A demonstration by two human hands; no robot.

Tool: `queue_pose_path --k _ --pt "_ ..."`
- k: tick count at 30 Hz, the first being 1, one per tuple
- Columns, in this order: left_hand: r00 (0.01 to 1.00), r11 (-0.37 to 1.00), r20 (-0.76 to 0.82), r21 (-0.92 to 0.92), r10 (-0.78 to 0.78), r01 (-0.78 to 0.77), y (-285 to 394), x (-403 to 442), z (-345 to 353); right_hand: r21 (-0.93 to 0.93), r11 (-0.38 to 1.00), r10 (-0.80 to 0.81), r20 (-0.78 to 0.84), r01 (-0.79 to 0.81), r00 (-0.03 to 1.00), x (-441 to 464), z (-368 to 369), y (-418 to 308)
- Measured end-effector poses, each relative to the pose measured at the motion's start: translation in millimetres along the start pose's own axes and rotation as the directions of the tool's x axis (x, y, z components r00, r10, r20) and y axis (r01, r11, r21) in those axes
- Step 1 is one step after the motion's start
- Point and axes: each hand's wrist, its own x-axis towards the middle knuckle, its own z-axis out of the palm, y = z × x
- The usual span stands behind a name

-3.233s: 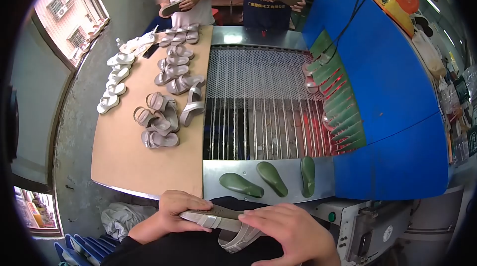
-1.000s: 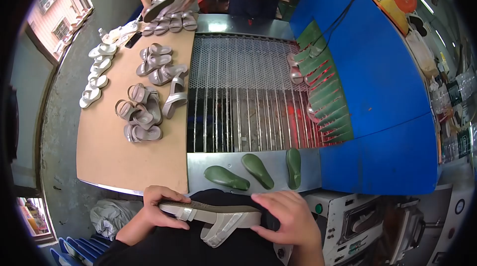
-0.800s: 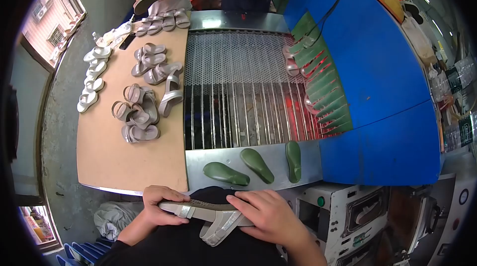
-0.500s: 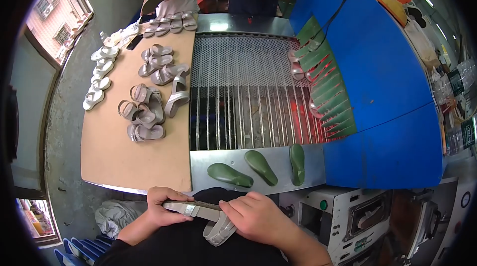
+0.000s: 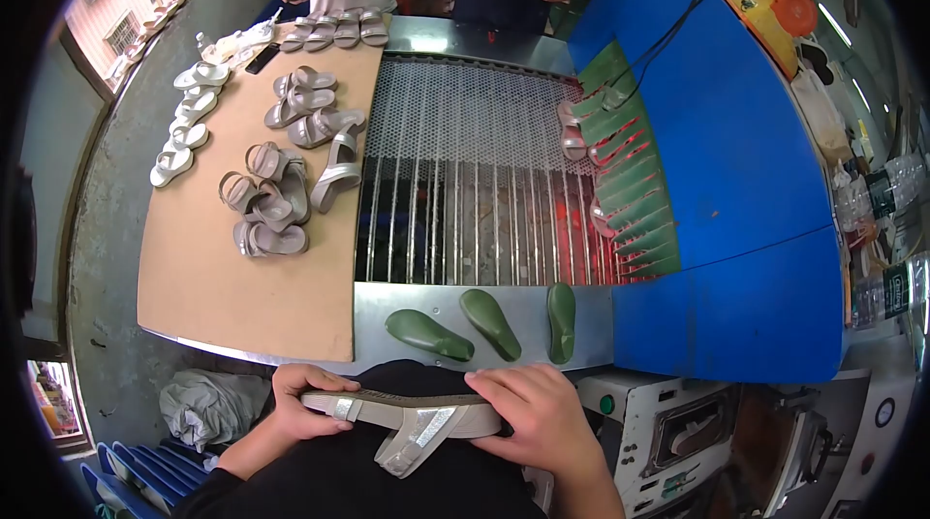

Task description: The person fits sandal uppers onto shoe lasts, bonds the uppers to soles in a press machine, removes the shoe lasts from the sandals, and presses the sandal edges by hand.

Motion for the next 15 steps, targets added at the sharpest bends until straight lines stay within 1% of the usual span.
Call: queue_pose_path --k 4,7,8,11,13,14,15 --pt "0.998 0.996 0.02 -0.066 -0.064 0.065 -1 5 4 0.036 0.993 -0.11 -0.001 0.11 0.994 -6 13 5" --pt "0.974 0.972 0.07 -0.088 -0.214 0.22 3 15 2 -0.015 0.985 -0.171 0.025 0.172 0.985 -8 13 6" --pt "0.974 0.973 0.077 -0.077 -0.212 0.218 -1 12 0 -0.069 0.979 -0.189 0.044 0.192 0.981 -11 14 4" --pt "0.924 0.918 0.034 -0.102 -0.382 0.383 0 2 0 -0.213 0.939 -0.255 0.092 0.269 0.963 -18 18 0" --pt "0.952 0.953 0.072 -0.044 -0.297 0.3 3 1 -5 -0.283 0.896 -0.322 0.118 0.342 0.939 -19 22 -3" --pt "0.962 0.966 0.092 -0.019 -0.255 0.258 4 0 -6 -0.244 0.911 -0.319 0.092 0.332 0.943 -19 21 -2" --pt "0.967 0.967 0.093 -0.081 -0.236 0.243 3 0 -5 -0.205 0.923 -0.317 0.067 0.324 0.946 -15 20 2"
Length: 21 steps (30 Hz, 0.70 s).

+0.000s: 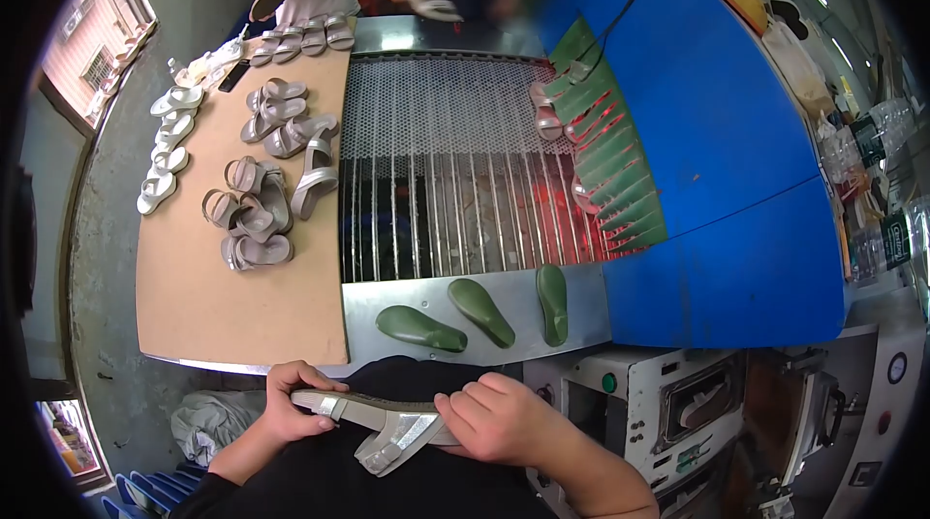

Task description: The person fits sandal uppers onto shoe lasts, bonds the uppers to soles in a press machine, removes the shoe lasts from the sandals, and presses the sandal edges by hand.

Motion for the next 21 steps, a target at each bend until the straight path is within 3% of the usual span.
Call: queue_pose_path --k 2,7,13,16,20,21 --pt "0.999 0.991 -0.007 -0.123 0.047 -0.048 -3 1 0 0.084 0.994 0.074 -0.053 -0.07 0.996 5 -3 5" --pt "0.997 0.983 -0.027 -0.17 0.069 -0.073 -18 -2 -1 0.199 0.919 0.368 -0.129 -0.339 0.921 8 -12 8" --pt "0.998 0.969 -0.009 -0.239 0.056 -0.057 -27 4 -8 0.252 0.944 0.235 -0.067 -0.212 0.97 -6 0 18" --pt "1.0 0.969 -0.024 -0.245 0.017 -0.022 -32 6 -11 0.277 0.923 0.306 -0.115 -0.265 0.945 4 -3 13" --pt "0.996 0.968 -0.059 -0.245 -0.065 0.049 -40 5 -11 0.356 0.913 0.283 -0.194 -0.202 0.939 4 16 23" --pt "0.997 0.989 -0.033 -0.133 -0.065 0.06 -48 4 -21 0.382 0.899 0.308 -0.204 -0.214 0.929 5 22 26"
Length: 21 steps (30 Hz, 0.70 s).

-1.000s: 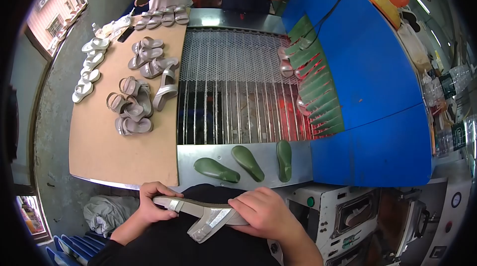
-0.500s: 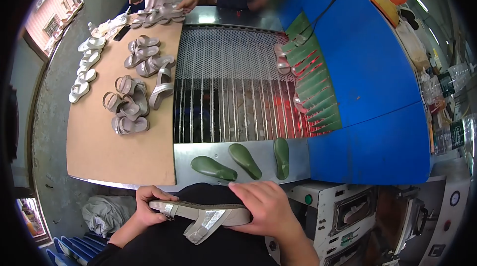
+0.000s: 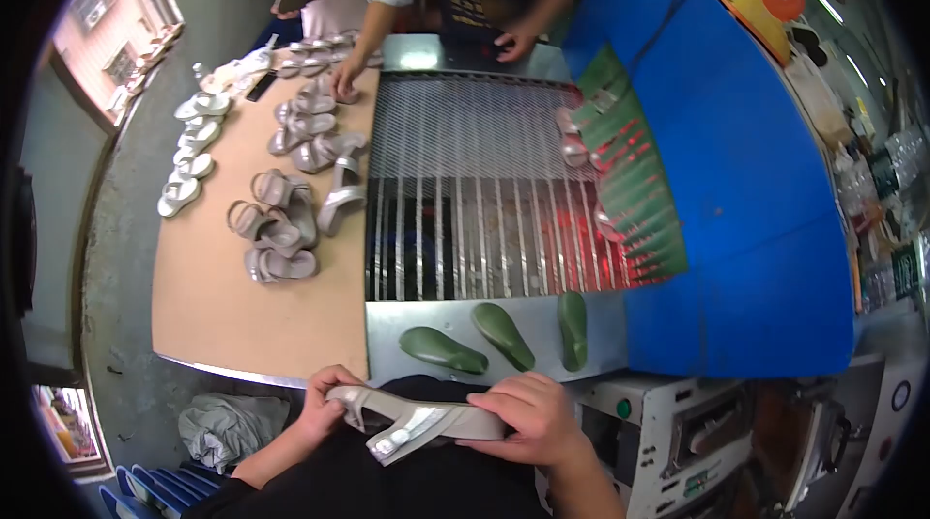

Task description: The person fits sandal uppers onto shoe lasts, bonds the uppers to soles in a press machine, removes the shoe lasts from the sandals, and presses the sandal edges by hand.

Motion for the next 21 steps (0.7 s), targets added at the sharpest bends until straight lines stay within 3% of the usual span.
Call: queue_pose_path --k 2,5,7,9,11,12,15,17,21 --pt "0.991 0.987 -0.027 -0.104 -0.129 0.125 17 10 13 0.006 0.998 0.065 -0.005 -0.065 0.998 -4 13 21" --pt "0.895 0.888 -0.11 -0.225 -0.432 0.4 -22 31 -6 -0.014 0.912 0.403 -0.15 -0.41 0.903 -2 38 37" --pt "0.793 0.825 -0.244 -0.263 -0.558 0.5 2 42 -3 -0.122 0.888 0.446 -0.018 -0.444 0.895 -25 44 65" --pt "0.73 0.786 -0.33 -0.416 -0.599 0.457 -1 50 -12 -0.162 0.813 0.576 0.095 -0.559 0.812 -39 45 72" --pt "0.722 0.739 -0.386 -0.623 -0.575 0.256 -49 58 -43 -0.16 0.696 0.717 0.217 -0.701 0.663 -55 48 72" --pt "0.723 0.733 -0.369 -0.623 -0.583 0.273 -58 60 -61 -0.174 0.641 0.76 0.277 -0.747 0.588 -64 51 77" --pt "0.696 0.774 -0.553 -0.633 -0.458 0.006 -60 75 -93 -0.228 0.629 0.76 0.383 -0.744 0.525 -69 53 66" --pt "0.726 0.817 -0.595 -0.571 -0.345 -0.08 -50 87 -115 -0.335 0.617 0.772 0.433 -0.712 0.465 -86 70 87" --pt "0.676 0.84 -0.692 -0.504 -0.253 -0.202 18 124 -127 -0.349 0.565 0.799 0.458 -0.748 0.39 -81 80 94"
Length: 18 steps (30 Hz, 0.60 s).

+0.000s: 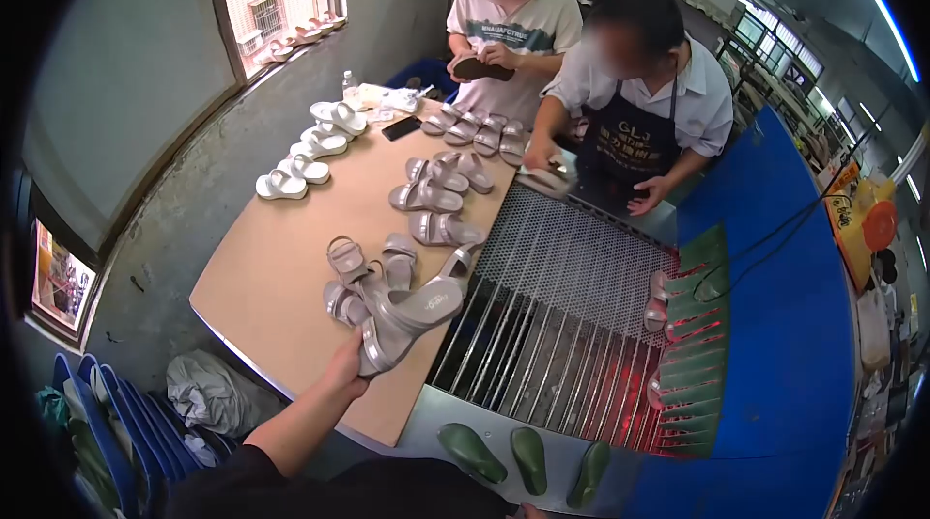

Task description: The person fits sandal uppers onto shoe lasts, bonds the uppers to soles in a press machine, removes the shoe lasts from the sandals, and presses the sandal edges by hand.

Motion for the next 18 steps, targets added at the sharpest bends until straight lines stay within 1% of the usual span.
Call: queue_pose_path --k 1,3,4,6,7,8,9,10,11,12,13,14,15,16,17,18 --pt "0.999 0.999 -0.003 -0.015 0.036 -0.036 21 5 22 -0.017 1.0 -0.001 -0.028 0.0 1.0 5 1 3" --pt "0.996 0.991 0.039 -0.118 0.076 -0.071 60 42 51 -0.051 0.999 -0.001 -0.08 -0.003 0.997 17 5 14" --pt "0.983 0.977 0.125 -0.182 0.133 -0.109 83 67 66 -0.032 0.999 0.002 -0.111 -0.006 0.994 19 0 12" --pt "0.967 0.936 0.044 -0.267 0.249 -0.229 128 114 101 0.004 1.0 0.012 -0.165 -0.012 0.986 22 -16 3" --pt "0.98 0.952 0.134 -0.288 0.147 -0.103 151 136 110 0.025 1.0 0.0 -0.172 0.005 0.985 28 -19 4" --pt "0.972 0.953 0.228 -0.3 0.046 0.026 164 153 113 -0.01 0.999 -0.033 -0.188 0.032 0.982 32 -17 8" --pt "0.981 0.991 0.175 -0.118 0.08 -0.059 156 166 110 -0.045 0.997 -0.067 -0.21 0.059 0.975 37 -17 13" --pt "0.983 0.988 0.133 0.074 0.123 -0.134 143 180 109 -0.079 0.993 -0.101 -0.234 0.085 0.967 40 -20 14" --pt "0.98 0.944 0.106 0.269 0.171 -0.194 127 193 109 -0.069 0.995 -0.088 -0.226 0.074 0.97 42 -21 14" --pt "0.967 0.835 0.124 0.489 0.221 -0.253 102 197 104 -0.052 0.997 -0.069 -0.22 0.059 0.973 40 -21 8" --pt "0.952 0.669 0.161 0.68 0.262 -0.299 71 195 91 -0.028 0.999 -0.046 -0.213 0.041 0.976 38 -22 3" --pt "0.963 0.624 0.23 0.734 0.143 -0.268 40 196 75 -0.01 1.0 -0.011 -0.186 0.009 0.983 37 -24 0" --pt "0.966 0.606 0.253 0.76 0.055 -0.234 6 189 56 0.011 1.0 0.026 -0.151 -0.025 0.988 35 -23 -4" --pt "0.975 0.478 0.219 0.855 0.02 -0.202 -24 177 41 0.034 0.998 0.063 -0.114 -0.06 0.991 33 -17 -5" --pt "0.983 0.336 0.184 0.927 -0.011 -0.17 -47 167 32 0.023 0.998 0.06 -0.076 -0.058 0.995 32 -9 -1" --pt "0.949 0.147 0.292 0.94 0.117 -0.307 -61 163 28 0.008 0.999 0.054 -0.04 -0.054 0.998 35 -3 7"
